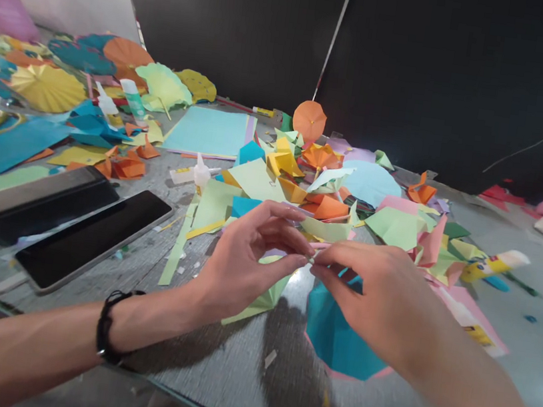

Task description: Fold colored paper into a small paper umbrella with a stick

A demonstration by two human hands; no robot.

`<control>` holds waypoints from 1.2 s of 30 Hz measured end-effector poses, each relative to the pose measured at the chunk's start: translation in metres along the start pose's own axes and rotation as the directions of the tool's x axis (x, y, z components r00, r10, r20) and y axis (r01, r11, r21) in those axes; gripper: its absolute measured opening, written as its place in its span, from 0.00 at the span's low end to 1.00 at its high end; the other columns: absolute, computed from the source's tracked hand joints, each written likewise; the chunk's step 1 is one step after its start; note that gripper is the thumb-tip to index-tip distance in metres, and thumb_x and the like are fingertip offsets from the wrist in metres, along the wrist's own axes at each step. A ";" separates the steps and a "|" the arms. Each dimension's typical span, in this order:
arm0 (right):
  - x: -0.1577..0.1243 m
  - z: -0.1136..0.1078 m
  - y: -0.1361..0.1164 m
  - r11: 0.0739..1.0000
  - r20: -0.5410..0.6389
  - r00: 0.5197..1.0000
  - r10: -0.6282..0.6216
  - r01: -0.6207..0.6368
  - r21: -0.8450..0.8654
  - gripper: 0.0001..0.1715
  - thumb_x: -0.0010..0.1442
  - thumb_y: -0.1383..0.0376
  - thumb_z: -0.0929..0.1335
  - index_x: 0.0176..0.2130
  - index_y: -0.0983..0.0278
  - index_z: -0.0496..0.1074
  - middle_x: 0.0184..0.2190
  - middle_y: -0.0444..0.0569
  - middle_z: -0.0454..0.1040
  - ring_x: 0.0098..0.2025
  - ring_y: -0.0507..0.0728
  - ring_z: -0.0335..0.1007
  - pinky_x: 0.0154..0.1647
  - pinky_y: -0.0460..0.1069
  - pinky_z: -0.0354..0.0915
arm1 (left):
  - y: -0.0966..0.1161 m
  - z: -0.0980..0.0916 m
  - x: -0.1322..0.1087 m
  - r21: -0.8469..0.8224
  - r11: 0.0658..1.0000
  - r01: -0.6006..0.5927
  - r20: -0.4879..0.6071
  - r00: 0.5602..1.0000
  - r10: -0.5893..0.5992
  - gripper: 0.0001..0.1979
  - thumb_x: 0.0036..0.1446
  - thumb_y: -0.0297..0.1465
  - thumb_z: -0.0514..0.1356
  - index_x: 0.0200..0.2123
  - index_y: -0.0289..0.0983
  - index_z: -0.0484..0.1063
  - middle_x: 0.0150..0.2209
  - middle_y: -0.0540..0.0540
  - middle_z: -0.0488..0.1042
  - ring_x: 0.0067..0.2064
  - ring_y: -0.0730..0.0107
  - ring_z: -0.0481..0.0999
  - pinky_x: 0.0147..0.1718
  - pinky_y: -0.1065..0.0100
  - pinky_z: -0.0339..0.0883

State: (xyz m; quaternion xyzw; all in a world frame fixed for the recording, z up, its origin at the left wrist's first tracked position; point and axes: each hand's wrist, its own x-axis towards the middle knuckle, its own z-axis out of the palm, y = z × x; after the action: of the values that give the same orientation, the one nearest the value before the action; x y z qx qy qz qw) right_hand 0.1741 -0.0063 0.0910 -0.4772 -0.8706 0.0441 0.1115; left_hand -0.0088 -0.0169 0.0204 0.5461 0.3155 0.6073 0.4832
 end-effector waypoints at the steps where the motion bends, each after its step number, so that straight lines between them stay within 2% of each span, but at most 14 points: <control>1: 0.000 0.000 0.000 1.000 0.014 1.000 0.016 -0.016 0.002 0.08 0.65 0.69 0.72 0.35 0.58 0.82 0.34 0.45 0.85 0.36 0.60 0.81 0.36 0.52 0.66 | -0.001 0.000 0.000 -0.005 1.000 0.002 0.004 1.000 -0.002 0.19 0.58 0.21 0.69 0.51 0.36 0.70 0.37 0.47 0.83 0.43 0.67 0.83 0.48 0.63 0.77; 5: 0.002 0.001 -0.001 0.998 0.032 0.998 0.058 -0.058 0.004 0.07 0.65 0.68 0.72 0.37 0.58 0.83 0.34 0.43 0.85 0.36 0.61 0.80 0.36 0.54 0.65 | -0.003 -0.002 0.001 -0.013 1.000 0.017 0.010 1.000 -0.017 0.20 0.58 0.22 0.70 0.51 0.37 0.70 0.39 0.48 0.82 0.44 0.66 0.83 0.47 0.63 0.77; 17: 0.000 -0.001 0.000 0.997 0.011 0.999 0.042 -0.042 0.070 0.07 0.66 0.68 0.72 0.38 0.57 0.82 0.35 0.42 0.84 0.37 0.59 0.77 0.37 0.53 0.65 | 0.002 -0.002 0.002 -0.040 0.995 0.087 0.010 0.996 -0.087 0.20 0.57 0.26 0.72 0.50 0.37 0.71 0.37 0.46 0.83 0.43 0.62 0.83 0.47 0.60 0.78; 23: -0.001 -0.004 -0.002 0.991 -0.008 1.000 0.012 -0.011 0.130 0.09 0.64 0.70 0.71 0.39 0.58 0.81 0.37 0.41 0.84 0.37 0.57 0.77 0.36 0.52 0.65 | 0.004 -0.003 0.003 -0.045 0.996 0.076 -0.013 0.997 -0.077 0.19 0.56 0.25 0.73 0.48 0.37 0.71 0.36 0.46 0.83 0.42 0.64 0.84 0.45 0.62 0.78; 29: -0.001 -0.003 -0.001 0.990 -0.010 0.999 0.040 -0.038 0.139 0.09 0.61 0.71 0.70 0.32 0.58 0.78 0.29 0.40 0.80 0.31 0.56 0.73 0.32 0.51 0.62 | 0.009 -0.001 0.002 -0.026 0.997 0.079 -0.002 0.997 -0.079 0.19 0.56 0.25 0.73 0.49 0.36 0.72 0.36 0.46 0.84 0.42 0.64 0.84 0.46 0.63 0.78; 36: -0.001 -0.001 0.000 0.994 -0.032 0.999 0.023 -0.019 0.111 0.09 0.61 0.72 0.70 0.31 0.59 0.74 0.29 0.41 0.79 0.31 0.56 0.72 0.32 0.51 0.61 | 0.005 -0.001 0.002 -0.098 0.989 0.113 0.001 0.994 -0.114 0.18 0.57 0.25 0.73 0.47 0.36 0.72 0.37 0.46 0.84 0.42 0.65 0.84 0.46 0.64 0.78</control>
State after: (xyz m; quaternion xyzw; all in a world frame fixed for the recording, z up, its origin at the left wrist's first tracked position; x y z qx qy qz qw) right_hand 0.1744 -0.0075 0.0917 -0.4800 -0.8598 0.0857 0.1519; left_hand -0.0109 -0.0165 0.0255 0.5014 0.3168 0.5949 0.5425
